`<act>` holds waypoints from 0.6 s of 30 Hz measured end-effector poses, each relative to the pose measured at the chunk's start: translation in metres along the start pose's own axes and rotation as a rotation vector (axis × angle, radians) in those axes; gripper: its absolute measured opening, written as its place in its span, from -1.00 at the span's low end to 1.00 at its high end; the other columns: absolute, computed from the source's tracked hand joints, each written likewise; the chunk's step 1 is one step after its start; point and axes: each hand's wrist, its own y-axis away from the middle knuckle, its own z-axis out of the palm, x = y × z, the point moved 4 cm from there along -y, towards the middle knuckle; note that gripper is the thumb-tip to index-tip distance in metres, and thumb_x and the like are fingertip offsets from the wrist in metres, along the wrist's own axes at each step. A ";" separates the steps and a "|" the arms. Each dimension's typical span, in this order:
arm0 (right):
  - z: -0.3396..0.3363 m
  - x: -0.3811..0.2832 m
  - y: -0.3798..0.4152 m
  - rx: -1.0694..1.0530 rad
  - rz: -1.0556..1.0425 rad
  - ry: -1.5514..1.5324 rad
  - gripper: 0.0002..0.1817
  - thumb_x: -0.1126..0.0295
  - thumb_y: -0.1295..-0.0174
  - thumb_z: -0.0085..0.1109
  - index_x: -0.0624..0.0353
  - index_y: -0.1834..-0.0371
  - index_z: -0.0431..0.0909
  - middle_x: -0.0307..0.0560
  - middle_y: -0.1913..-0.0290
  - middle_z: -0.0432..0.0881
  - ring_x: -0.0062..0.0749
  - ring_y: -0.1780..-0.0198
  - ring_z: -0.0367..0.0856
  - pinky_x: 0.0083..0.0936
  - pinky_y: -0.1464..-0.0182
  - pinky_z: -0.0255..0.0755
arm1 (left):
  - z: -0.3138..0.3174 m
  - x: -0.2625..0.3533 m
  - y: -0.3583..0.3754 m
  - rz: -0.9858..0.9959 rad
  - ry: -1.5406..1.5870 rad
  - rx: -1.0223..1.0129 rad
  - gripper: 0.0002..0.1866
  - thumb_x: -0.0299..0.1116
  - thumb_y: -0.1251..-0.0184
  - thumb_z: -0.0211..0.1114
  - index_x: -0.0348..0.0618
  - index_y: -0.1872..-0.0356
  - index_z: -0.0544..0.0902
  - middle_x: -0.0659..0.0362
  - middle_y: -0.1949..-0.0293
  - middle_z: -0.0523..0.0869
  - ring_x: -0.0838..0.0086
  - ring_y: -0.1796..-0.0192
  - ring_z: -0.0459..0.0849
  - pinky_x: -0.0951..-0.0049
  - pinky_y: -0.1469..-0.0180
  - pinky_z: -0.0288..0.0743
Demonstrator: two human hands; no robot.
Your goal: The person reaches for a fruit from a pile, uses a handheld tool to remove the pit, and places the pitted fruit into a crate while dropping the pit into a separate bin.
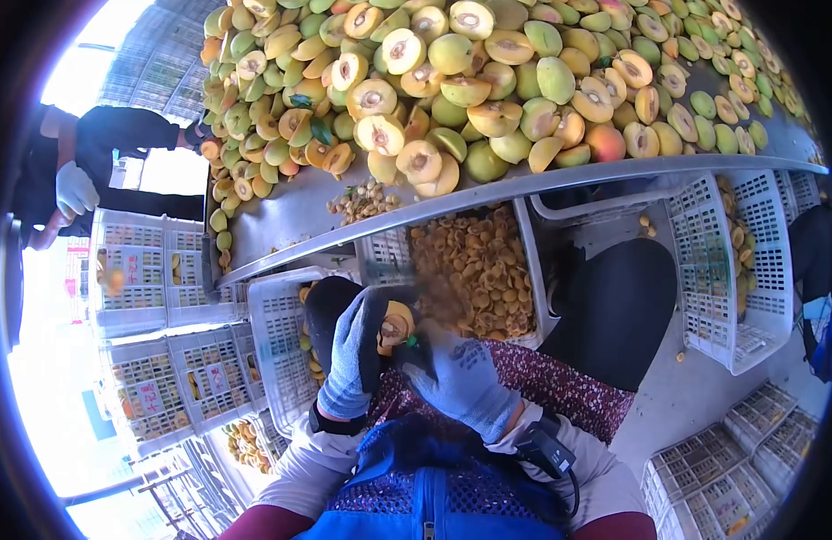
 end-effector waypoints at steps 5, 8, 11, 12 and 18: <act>0.013 0.003 0.011 0.098 -0.133 -0.111 -0.66 0.33 -0.19 0.20 0.25 0.04 0.41 0.19 0.28 0.58 0.11 0.21 0.60 -0.19 0.26 0.44 | 0.002 0.012 0.015 0.175 -0.278 0.011 -0.70 -0.32 -0.42 -0.02 -0.37 0.17 0.58 0.01 0.19 0.64 0.35 0.17 0.64 0.45 0.06 0.48; 0.015 -0.004 0.019 0.110 -0.181 -0.196 -0.65 0.35 -0.22 0.17 0.30 0.00 0.38 0.18 0.27 0.58 0.10 0.23 0.60 -0.21 0.23 0.45 | 0.002 0.008 0.017 0.197 -0.291 0.003 -0.74 -0.38 -0.37 -0.01 -0.38 0.17 0.58 -0.03 0.20 0.63 0.27 0.21 0.66 0.44 0.11 0.51; 0.023 0.002 0.022 0.122 -0.198 -0.317 -0.65 0.37 -0.28 0.09 0.29 -0.07 0.36 0.05 0.30 0.59 -0.10 0.31 0.61 -0.31 0.27 0.46 | 0.003 -0.005 0.019 0.357 -0.394 0.047 -0.75 -0.43 -0.35 -0.02 -0.38 0.17 0.57 -0.03 0.22 0.63 0.25 0.24 0.67 0.43 0.14 0.52; 0.026 0.005 0.022 0.130 -0.207 -0.374 -0.66 0.37 -0.30 0.06 0.27 -0.09 0.35 -0.01 0.32 0.59 -0.19 0.35 0.61 -0.36 0.30 0.47 | 0.004 -0.005 0.019 0.439 -0.457 0.074 -0.75 -0.44 -0.35 -0.03 -0.39 0.17 0.57 -0.03 0.23 0.63 0.25 0.25 0.67 0.42 0.15 0.52; 0.049 0.025 0.034 -0.200 0.335 -1.131 -0.68 0.29 -0.40 -0.07 0.13 -0.15 0.34 -0.29 0.34 0.50 -0.67 0.44 0.47 -0.69 0.44 0.39 | 0.000 -0.017 0.022 0.419 -0.334 0.102 -0.67 -0.28 -0.39 -0.02 -0.37 0.14 0.57 -0.06 0.17 0.66 0.18 0.23 0.67 0.36 0.14 0.52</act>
